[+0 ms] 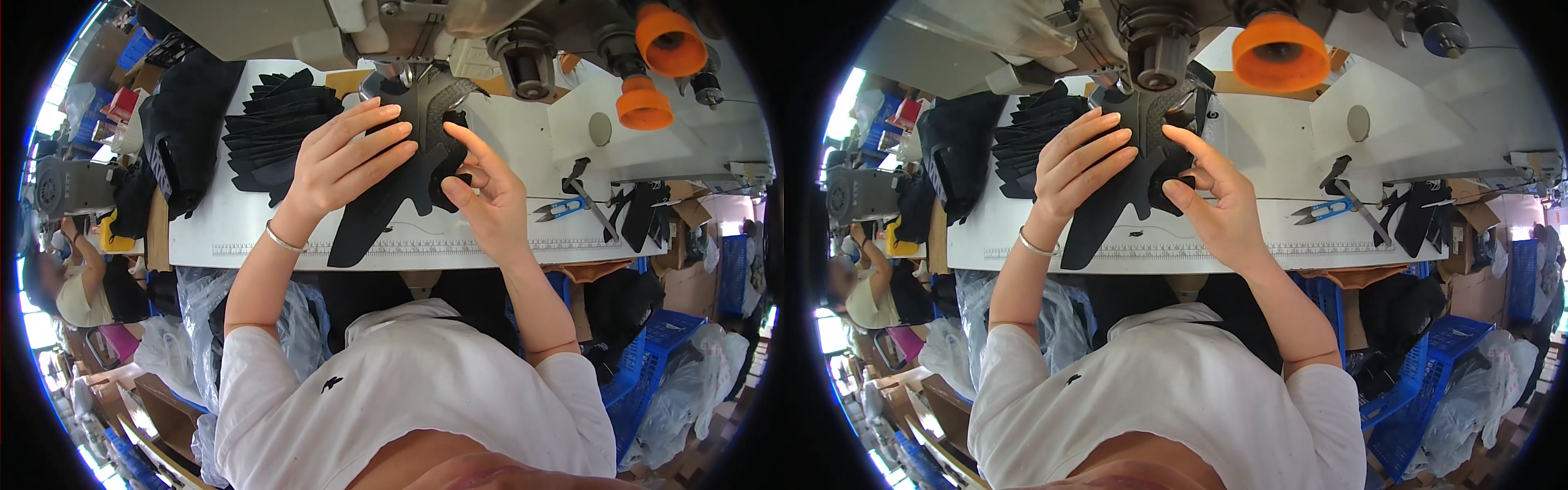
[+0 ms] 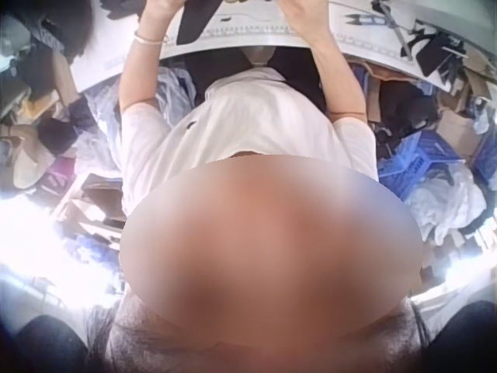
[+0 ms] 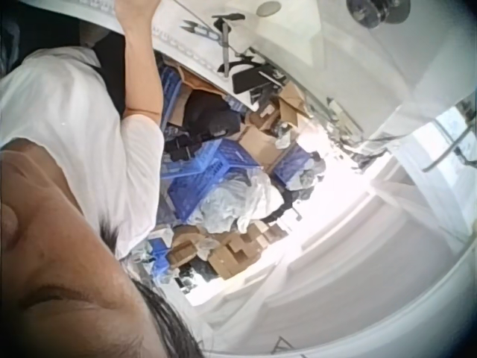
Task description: The person sews black fabric pieces using a sewing machine in a workshop. They repeatedly pick up a fabric piece, align it under the needle, sew along the edges, and place the finished piece aside. The process is repeated for multiple identical parts.
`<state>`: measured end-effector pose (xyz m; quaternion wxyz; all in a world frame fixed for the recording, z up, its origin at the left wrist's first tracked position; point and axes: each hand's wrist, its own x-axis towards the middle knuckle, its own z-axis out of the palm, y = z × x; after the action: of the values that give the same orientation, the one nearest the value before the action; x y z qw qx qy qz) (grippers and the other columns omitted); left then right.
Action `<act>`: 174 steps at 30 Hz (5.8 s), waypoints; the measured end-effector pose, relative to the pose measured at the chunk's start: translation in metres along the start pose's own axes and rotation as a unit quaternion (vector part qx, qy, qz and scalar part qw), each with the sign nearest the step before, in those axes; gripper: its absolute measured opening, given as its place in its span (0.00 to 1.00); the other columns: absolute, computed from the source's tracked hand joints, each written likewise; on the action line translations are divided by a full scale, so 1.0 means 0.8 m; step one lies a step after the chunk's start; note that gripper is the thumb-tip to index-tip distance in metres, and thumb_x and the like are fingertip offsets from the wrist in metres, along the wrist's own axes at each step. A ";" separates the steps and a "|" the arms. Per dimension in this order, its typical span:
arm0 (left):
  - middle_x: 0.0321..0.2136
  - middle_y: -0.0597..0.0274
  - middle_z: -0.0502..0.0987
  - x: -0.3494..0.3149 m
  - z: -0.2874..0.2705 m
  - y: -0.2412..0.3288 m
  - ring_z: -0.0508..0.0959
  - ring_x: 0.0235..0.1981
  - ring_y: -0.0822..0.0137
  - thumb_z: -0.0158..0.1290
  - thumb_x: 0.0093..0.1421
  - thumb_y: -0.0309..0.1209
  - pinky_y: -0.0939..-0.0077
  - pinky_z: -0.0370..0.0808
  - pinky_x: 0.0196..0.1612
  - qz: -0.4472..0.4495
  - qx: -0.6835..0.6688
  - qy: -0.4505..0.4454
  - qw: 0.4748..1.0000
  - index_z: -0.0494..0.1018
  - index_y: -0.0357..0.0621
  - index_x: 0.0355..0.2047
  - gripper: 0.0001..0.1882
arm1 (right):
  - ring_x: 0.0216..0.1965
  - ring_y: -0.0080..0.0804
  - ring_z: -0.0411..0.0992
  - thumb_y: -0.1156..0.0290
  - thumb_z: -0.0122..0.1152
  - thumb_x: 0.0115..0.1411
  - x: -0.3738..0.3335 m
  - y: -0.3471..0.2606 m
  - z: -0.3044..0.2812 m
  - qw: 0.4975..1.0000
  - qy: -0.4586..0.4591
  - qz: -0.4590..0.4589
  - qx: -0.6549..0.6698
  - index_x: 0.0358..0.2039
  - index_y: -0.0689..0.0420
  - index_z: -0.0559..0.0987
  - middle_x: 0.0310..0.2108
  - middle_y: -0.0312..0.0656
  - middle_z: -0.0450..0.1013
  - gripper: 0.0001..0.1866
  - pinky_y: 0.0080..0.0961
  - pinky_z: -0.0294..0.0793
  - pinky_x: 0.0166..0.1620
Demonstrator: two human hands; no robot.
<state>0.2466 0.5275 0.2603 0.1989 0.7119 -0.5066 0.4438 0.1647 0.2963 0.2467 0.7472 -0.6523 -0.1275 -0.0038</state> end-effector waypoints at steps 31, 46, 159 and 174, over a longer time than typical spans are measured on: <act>0.43 0.58 0.86 0.012 -0.015 -0.006 0.86 0.50 0.55 0.63 0.54 0.28 0.56 0.85 0.58 0.018 -0.015 -0.007 1.000 0.84 0.39 0.39 0.12 | 0.36 0.17 0.77 0.76 0.64 0.70 -0.005 0.002 0.012 0.985 0.038 -0.070 -0.152 0.71 0.58 0.70 0.40 0.40 0.79 0.30 0.18 0.76 0.46; 0.42 0.58 0.85 0.018 -0.011 -0.012 0.86 0.48 0.54 0.62 0.53 0.28 0.57 0.86 0.54 0.007 -0.008 -0.011 1.000 0.83 0.39 0.40 0.13 | 0.37 0.15 0.78 0.74 0.62 0.72 0.012 -0.014 0.013 0.990 0.039 -0.062 -0.119 0.72 0.60 0.69 0.41 0.38 0.82 0.30 0.15 0.74 0.45; 0.36 0.67 0.80 0.054 0.041 0.072 0.85 0.51 0.57 0.65 0.48 0.30 0.67 0.75 0.39 -0.253 0.238 0.036 0.937 0.86 0.49 0.38 0.14 | 0.49 0.25 0.80 0.78 0.60 0.72 0.048 0.003 0.024 0.991 0.125 -0.047 -0.022 0.66 0.66 0.72 0.51 0.47 0.81 0.23 0.20 0.78 0.53; 0.42 0.56 0.77 0.073 0.030 0.093 0.77 0.39 0.57 0.64 0.53 0.35 0.64 0.77 0.45 -0.239 0.283 -0.078 0.925 0.84 0.36 0.43 0.20 | 0.43 0.23 0.78 0.79 0.58 0.71 0.034 0.015 -0.023 0.956 0.159 -0.160 -0.190 0.61 0.64 0.73 0.45 0.42 0.80 0.19 0.19 0.75 0.47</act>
<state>0.1957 0.4477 0.2839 0.0492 0.8711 -0.1885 0.4509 0.1965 0.2842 0.2382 0.6098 -0.7442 -0.1065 -0.2508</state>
